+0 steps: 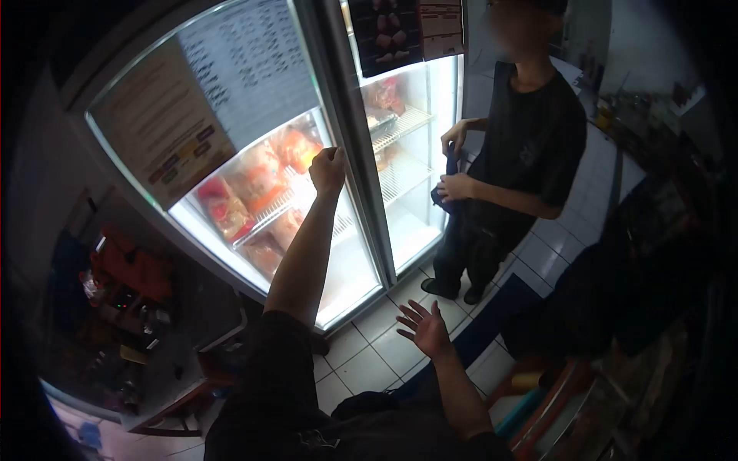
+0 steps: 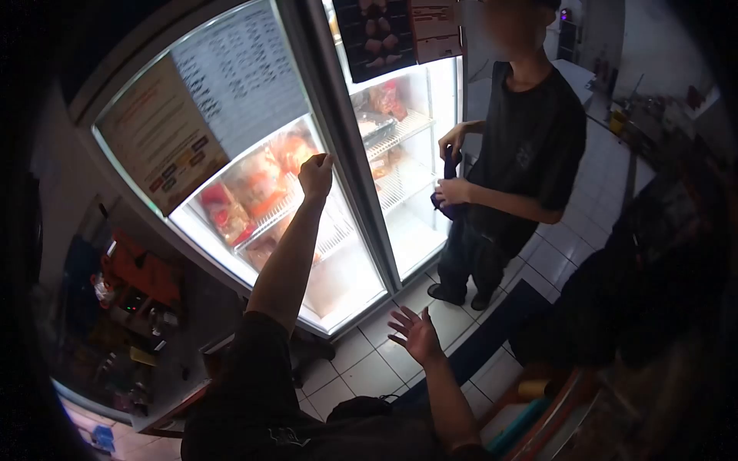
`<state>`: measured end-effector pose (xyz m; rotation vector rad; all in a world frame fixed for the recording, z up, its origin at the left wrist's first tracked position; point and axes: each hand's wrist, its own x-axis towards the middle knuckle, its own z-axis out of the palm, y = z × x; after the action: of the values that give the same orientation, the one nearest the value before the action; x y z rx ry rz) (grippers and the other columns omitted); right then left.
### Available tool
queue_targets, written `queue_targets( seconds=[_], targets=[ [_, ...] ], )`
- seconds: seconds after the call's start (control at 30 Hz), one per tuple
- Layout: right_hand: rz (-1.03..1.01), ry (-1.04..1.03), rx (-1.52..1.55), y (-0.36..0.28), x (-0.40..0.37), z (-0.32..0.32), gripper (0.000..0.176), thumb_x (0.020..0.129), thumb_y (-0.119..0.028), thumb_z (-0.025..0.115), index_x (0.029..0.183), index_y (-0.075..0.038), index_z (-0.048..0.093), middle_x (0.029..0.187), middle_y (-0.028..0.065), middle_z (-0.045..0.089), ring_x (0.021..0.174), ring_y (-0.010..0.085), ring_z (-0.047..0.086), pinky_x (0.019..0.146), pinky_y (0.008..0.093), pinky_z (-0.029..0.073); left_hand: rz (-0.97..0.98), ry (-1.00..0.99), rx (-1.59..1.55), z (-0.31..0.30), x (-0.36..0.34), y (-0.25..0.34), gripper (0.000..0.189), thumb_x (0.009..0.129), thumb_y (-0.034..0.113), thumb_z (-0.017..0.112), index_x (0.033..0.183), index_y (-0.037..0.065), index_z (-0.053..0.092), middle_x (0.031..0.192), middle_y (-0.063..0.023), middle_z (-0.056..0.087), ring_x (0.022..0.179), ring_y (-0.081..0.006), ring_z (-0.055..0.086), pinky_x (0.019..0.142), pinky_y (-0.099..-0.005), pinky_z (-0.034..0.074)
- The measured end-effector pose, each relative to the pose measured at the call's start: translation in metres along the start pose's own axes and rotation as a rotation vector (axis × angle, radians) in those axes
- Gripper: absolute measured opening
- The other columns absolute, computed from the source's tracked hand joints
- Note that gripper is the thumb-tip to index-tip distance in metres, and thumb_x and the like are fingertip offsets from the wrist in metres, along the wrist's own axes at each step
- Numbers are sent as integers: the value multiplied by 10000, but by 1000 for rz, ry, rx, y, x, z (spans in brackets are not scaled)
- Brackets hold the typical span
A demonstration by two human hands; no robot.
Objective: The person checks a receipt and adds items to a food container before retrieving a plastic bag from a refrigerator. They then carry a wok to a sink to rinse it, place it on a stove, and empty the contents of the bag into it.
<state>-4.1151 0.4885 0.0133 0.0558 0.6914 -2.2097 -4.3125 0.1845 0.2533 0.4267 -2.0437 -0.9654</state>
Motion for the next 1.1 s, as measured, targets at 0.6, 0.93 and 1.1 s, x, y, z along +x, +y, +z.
queue_targets(
  seconds=[0.6,0.93,1.1],
  targets=[
    [73,33,52,-133,18,-77,762,949,-665,268,1446,-89,322,1399,151,458,1238,325,460,1011,500,368,-9,164,424,46,-21,27,227,903,279,597,887,64,666,800,-164,681,783,-344,658,704,-431,493],
    [-17,-477,-332,-224,156,76,655,966,-532,448,1396,-44,371,1252,165,568,1035,225,599,881,369,486,-79,118,178,-52,-227,98,138,907,99,630,982,-13,601,827,-106,610,746,-202,582,685,-339,453],
    [-95,-729,-659,-218,207,203,526,983,-388,512,1346,-14,446,1140,128,632,911,166,632,812,304,516,-412,220,11,-124,-339,105,234,937,82,576,1138,-38,562,1007,-135,624,963,-209,590,845,-343,448]
  ],
)
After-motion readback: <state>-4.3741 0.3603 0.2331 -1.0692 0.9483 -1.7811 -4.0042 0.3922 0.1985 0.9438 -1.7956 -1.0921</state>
